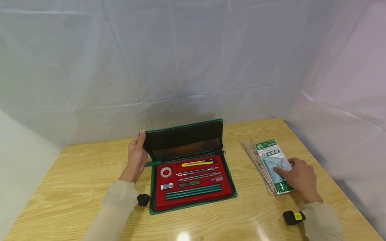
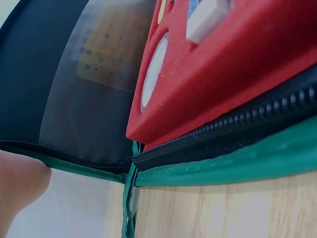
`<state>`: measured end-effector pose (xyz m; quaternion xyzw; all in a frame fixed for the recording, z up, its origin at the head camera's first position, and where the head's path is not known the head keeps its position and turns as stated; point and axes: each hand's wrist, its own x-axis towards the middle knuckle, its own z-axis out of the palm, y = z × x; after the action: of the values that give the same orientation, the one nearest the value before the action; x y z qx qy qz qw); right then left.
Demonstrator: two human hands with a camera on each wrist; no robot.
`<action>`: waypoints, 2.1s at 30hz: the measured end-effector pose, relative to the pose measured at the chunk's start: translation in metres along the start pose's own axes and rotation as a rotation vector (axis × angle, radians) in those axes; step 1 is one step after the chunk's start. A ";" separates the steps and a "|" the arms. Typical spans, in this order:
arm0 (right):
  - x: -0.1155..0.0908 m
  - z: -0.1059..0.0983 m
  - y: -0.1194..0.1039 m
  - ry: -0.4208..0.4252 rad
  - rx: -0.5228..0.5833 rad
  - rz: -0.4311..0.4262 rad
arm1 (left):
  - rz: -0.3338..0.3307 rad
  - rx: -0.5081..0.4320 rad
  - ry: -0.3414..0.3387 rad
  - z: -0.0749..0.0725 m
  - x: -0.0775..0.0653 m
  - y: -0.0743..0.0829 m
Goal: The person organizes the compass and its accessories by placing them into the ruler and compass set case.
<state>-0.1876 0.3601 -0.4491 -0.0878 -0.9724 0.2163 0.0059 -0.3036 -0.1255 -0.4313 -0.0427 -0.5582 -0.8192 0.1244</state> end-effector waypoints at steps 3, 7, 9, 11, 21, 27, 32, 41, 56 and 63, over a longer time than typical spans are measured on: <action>0.000 -0.004 -0.001 -0.052 0.079 0.020 | 0.002 -0.007 0.005 0.000 0.000 0.000; 0.000 -0.005 -0.003 -0.077 0.137 0.040 | -0.001 0.012 0.009 -0.001 0.000 0.000; 0.000 -0.005 -0.004 -0.071 0.143 0.043 | -0.002 0.018 0.007 -0.002 0.000 0.000; 0.001 -0.004 -0.005 -0.042 0.151 0.040 | 0.001 0.019 0.004 -0.002 0.000 -0.001; -0.001 -0.008 -0.022 0.158 0.266 -0.138 | 0.001 0.037 0.014 -0.004 -0.002 -0.001; 0.007 -0.003 -0.032 0.294 0.313 -0.193 | 0.004 0.041 0.021 -0.004 -0.002 -0.001; 0.023 0.006 -0.030 0.379 0.382 -0.253 | 0.015 0.029 0.007 -0.001 -0.001 -0.003; 0.012 -0.004 -0.086 0.398 0.478 -0.474 | -0.004 0.063 -0.006 -0.003 0.000 -0.002; 0.029 0.013 -0.176 0.474 0.042 -0.856 | 0.021 0.113 -0.010 -0.001 -0.002 -0.001; 0.035 0.026 -0.210 0.510 -0.004 -0.847 | 0.029 0.204 -0.038 0.000 -0.002 0.000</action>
<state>-0.2583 0.1677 -0.3852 0.2649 -0.8908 0.1645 0.3307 -0.3020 -0.1252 -0.4313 -0.0533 -0.6403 -0.7553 0.1294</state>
